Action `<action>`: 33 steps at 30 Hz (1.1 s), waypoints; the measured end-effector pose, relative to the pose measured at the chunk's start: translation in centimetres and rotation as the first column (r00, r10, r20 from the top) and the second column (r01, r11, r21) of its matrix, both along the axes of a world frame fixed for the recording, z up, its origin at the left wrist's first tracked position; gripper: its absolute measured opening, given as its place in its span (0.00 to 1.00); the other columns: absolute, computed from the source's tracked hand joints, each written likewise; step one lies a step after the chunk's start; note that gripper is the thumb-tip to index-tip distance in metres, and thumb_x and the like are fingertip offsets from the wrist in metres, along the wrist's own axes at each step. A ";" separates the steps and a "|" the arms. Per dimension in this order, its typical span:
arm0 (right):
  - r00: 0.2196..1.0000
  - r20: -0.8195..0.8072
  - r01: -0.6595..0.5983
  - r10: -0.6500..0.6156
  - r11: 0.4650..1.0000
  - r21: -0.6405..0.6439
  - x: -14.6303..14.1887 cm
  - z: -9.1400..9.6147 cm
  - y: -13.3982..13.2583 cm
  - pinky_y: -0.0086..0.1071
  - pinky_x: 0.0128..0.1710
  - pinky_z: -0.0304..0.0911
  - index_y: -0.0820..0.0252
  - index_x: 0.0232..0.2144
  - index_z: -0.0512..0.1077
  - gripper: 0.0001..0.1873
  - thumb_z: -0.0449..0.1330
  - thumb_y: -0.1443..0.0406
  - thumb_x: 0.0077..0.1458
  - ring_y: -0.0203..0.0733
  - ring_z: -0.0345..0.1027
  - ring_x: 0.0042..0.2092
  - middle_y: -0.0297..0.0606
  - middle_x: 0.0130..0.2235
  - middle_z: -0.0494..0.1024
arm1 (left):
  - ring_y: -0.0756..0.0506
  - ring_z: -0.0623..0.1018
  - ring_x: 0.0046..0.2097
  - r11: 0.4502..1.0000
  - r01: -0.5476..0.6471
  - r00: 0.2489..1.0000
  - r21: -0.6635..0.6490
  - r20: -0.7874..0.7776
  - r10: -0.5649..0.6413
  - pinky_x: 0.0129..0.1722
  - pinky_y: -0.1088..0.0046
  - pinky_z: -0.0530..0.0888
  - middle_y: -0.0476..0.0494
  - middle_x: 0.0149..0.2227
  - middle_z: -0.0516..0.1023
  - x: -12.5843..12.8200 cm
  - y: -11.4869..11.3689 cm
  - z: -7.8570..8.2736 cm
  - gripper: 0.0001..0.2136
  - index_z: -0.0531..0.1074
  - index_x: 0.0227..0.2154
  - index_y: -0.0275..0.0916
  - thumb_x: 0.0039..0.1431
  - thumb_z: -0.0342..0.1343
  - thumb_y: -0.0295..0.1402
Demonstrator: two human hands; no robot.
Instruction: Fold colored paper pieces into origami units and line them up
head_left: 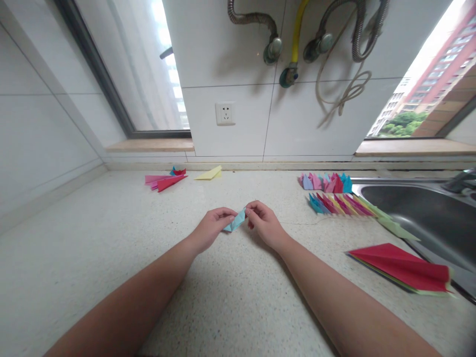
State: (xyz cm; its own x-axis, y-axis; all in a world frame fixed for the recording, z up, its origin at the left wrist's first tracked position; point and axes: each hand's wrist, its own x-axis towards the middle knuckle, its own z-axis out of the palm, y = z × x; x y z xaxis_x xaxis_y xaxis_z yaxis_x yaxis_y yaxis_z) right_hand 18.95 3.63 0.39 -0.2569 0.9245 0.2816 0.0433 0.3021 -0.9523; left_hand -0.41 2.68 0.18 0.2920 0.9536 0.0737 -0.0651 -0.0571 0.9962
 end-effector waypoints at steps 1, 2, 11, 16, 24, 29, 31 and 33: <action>1.000 0.001 -0.014 0.014 1.000 -0.014 0.2 0.0 0.2 0.30 0.27 0.61 0.59 0.35 0.69 0.12 0.57 0.56 0.59 0.34 0.63 0.26 0.33 0.30 0.73 | 0.51 0.72 0.31 1.000 -0.012 0.998 0.023 -0.057 0.013 0.30 0.75 0.67 0.46 0.32 0.76 -0.1 0.0 0.0 0.11 0.77 0.38 0.38 0.56 0.60 0.38; 1.000 0.008 -0.030 0.030 0.999 -0.023 0.3 -0.1 0.3 0.29 0.27 0.60 0.59 0.35 0.69 0.12 0.58 0.56 0.58 0.34 0.63 0.26 0.33 0.29 0.73 | 0.50 0.72 0.31 0.999 -0.020 0.994 0.045 -0.106 0.025 0.30 0.75 0.68 0.46 0.32 0.77 -0.2 0.1 0.1 0.11 0.78 0.39 0.38 0.57 0.60 0.39; 0.991 0.109 -0.069 0.072 0.997 -0.035 1.2 -0.9 1.2 0.28 0.26 0.54 0.60 0.32 0.70 0.07 0.61 0.62 0.54 0.32 0.60 0.26 0.29 0.25 0.69 | 0.46 0.76 0.38 0.973 -0.085 0.965 0.214 -0.227 0.134 0.39 0.69 0.71 0.41 0.37 0.81 -1.3 0.8 0.5 0.12 0.79 0.40 0.38 0.55 0.62 0.38; 0.999 0.031 -0.039 0.040 0.998 -0.043 1.4 -0.5 1.3 0.30 0.30 0.60 0.60 0.31 0.68 0.08 0.60 0.61 0.55 0.35 0.66 0.28 0.33 0.26 0.74 | 0.48 0.74 0.31 0.969 -0.174 0.959 0.174 -0.195 0.207 0.33 0.72 0.69 0.44 0.32 0.79 -1.8 1.5 -0.2 0.16 0.78 0.40 0.37 0.51 0.65 0.40; 0.934 0.334 0.038 -0.126 0.966 0.257 2.3 0.7 0.3 0.31 0.36 0.64 0.58 0.35 0.72 0.06 0.59 0.63 0.56 0.38 0.70 0.34 0.35 0.32 0.77 | 0.44 0.76 0.41 0.904 -0.181 0.951 0.387 -0.166 0.262 0.44 0.67 0.71 0.42 0.36 0.78 -2.2 1.1 0.8 0.05 0.80 0.32 0.40 0.53 0.63 0.34; 0.861 0.469 0.017 -0.194 0.935 0.355 2.6 1.2 0.1 0.30 0.33 0.64 0.58 0.35 0.75 0.06 0.58 0.64 0.57 0.38 0.70 0.33 0.37 0.32 0.78 | 0.44 0.76 0.40 0.870 -0.161 0.930 0.467 -0.223 0.292 0.42 0.67 0.70 0.42 0.35 0.78 -2.4 0.9 1.3 0.05 0.81 0.31 0.41 0.55 0.62 0.34; 0.847 0.491 0.015 -0.206 0.931 0.364 2.7 1.2 0.2 0.30 0.33 0.64 0.58 0.35 0.75 0.06 0.59 0.63 0.57 0.38 0.70 0.32 0.37 0.32 0.78 | 0.44 0.76 0.39 0.868 -0.143 0.923 0.475 -0.252 0.290 0.41 0.67 0.70 0.42 0.34 0.79 -2.5 0.9 1.2 0.05 0.81 0.31 0.41 0.55 0.62 0.34; 0.828 0.520 0.001 -0.210 0.928 0.373 2.9 1.3 0.2 0.31 0.33 0.63 0.58 0.34 0.76 0.07 0.58 0.63 0.58 0.38 0.69 0.31 0.37 0.31 0.79 | 0.44 0.76 0.36 0.874 -0.121 0.917 0.471 -0.284 0.280 0.38 0.68 0.69 0.43 0.33 0.79 -2.6 1.0 1.0 0.05 0.82 0.31 0.42 0.55 0.62 0.35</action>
